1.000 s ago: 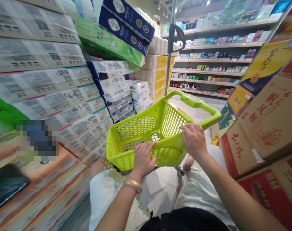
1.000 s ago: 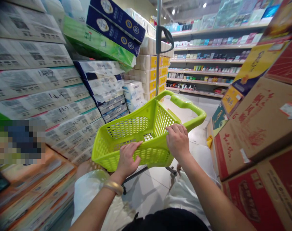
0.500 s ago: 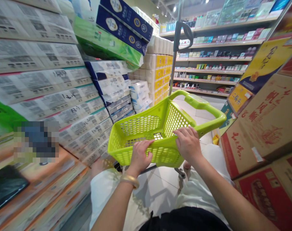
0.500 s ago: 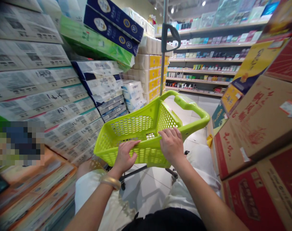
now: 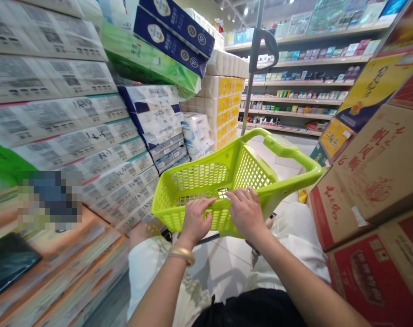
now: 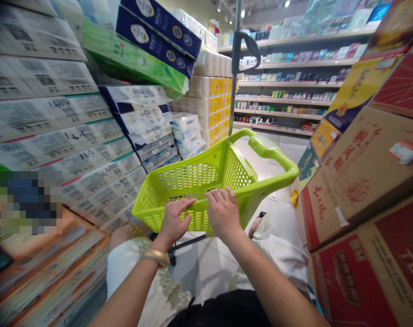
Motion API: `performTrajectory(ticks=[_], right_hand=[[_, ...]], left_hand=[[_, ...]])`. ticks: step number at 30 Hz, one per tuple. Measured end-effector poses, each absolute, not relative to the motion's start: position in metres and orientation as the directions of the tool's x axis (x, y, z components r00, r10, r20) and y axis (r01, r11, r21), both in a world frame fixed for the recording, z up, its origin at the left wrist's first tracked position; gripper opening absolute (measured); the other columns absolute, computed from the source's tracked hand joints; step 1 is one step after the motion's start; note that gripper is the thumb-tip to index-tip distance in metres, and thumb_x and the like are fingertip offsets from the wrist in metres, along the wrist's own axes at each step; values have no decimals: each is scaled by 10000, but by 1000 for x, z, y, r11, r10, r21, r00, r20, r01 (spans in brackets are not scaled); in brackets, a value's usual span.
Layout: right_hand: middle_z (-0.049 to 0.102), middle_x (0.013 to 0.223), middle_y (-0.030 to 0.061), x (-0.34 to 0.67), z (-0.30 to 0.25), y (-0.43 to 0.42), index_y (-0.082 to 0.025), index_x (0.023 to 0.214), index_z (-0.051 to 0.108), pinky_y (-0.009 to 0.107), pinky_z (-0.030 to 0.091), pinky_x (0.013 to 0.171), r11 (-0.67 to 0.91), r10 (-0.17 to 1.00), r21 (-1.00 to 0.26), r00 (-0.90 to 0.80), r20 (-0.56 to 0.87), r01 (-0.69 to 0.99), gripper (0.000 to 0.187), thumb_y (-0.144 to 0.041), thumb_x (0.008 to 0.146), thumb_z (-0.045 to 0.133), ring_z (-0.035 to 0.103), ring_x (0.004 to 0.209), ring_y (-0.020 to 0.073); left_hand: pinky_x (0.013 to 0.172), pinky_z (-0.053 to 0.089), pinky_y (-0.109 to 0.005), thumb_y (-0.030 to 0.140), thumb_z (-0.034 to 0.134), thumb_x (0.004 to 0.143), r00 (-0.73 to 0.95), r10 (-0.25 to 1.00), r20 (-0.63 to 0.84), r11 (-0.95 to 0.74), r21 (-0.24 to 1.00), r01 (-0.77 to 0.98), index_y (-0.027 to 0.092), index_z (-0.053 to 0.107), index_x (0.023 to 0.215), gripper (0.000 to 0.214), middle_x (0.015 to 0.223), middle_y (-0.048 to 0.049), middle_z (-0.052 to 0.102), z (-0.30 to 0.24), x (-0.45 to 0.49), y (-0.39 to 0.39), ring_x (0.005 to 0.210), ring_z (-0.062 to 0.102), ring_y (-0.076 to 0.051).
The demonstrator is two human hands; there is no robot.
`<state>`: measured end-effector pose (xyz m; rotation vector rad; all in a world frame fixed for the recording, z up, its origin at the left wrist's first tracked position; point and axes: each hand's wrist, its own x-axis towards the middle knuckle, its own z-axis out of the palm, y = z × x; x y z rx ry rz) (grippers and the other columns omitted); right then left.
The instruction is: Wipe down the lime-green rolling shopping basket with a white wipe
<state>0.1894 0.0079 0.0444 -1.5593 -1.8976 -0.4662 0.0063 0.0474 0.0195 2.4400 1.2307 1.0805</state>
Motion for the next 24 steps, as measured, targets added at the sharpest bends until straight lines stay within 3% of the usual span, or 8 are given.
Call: performTrajectory(ticks=[6, 12, 16, 21, 24], right_hand=[[700, 1120, 59, 227, 62, -12, -221, 1088, 665, 427, 169, 1137, 71, 692, -187, 86, 716, 980, 297, -93, 869, 511, 553, 1152, 240], [705, 993, 48, 176, 46, 3, -223, 1018, 695, 360, 251, 1109, 201, 762, -126, -74, 644, 971, 242, -106, 872, 543, 560, 1005, 218], [713, 999, 31, 156, 40, 7, -237, 1003, 687, 347, 223, 1115, 255, 777, -123, -127, 617, 959, 219, -123, 897, 534, 566, 1015, 201], [727, 1024, 11, 193, 54, -5, -255, 1022, 684, 411, 104, 1144, 203, 753, -188, -31, 657, 961, 262, -96, 868, 544, 574, 1071, 204], [721, 1035, 22, 218, 65, -11, -252, 1021, 691, 434, 98, 1146, 138, 738, -211, 42, 673, 968, 260, -110, 869, 536, 570, 1077, 218]], left_hand=[[945, 411, -407, 108, 490, 714, 336, 781, 526, -599, 478, 643, 251, 673, 1126, 473, 1015, -34, 714, 20, 7, 41, 980, 624, -219], [929, 413, -408, 120, 497, 711, 318, 778, 541, -593, 468, 655, 251, 684, 1068, 424, 1011, -30, 724, 20, 7, 39, 969, 636, -222], [907, 419, -407, 125, 498, 708, 340, 773, 535, -604, 458, 652, 248, 684, 1088, 440, 1017, -33, 733, 19, 2, 41, 970, 643, -226], [908, 416, -409, 137, 496, 727, 338, 761, 554, -618, 459, 638, 246, 685, 1087, 422, 1020, -28, 737, 19, -2, 42, 969, 646, -224], [913, 413, -409, 138, 498, 730, 329, 770, 546, -607, 470, 641, 252, 688, 1078, 414, 1014, -23, 739, 20, 0, 41, 974, 647, -223]])
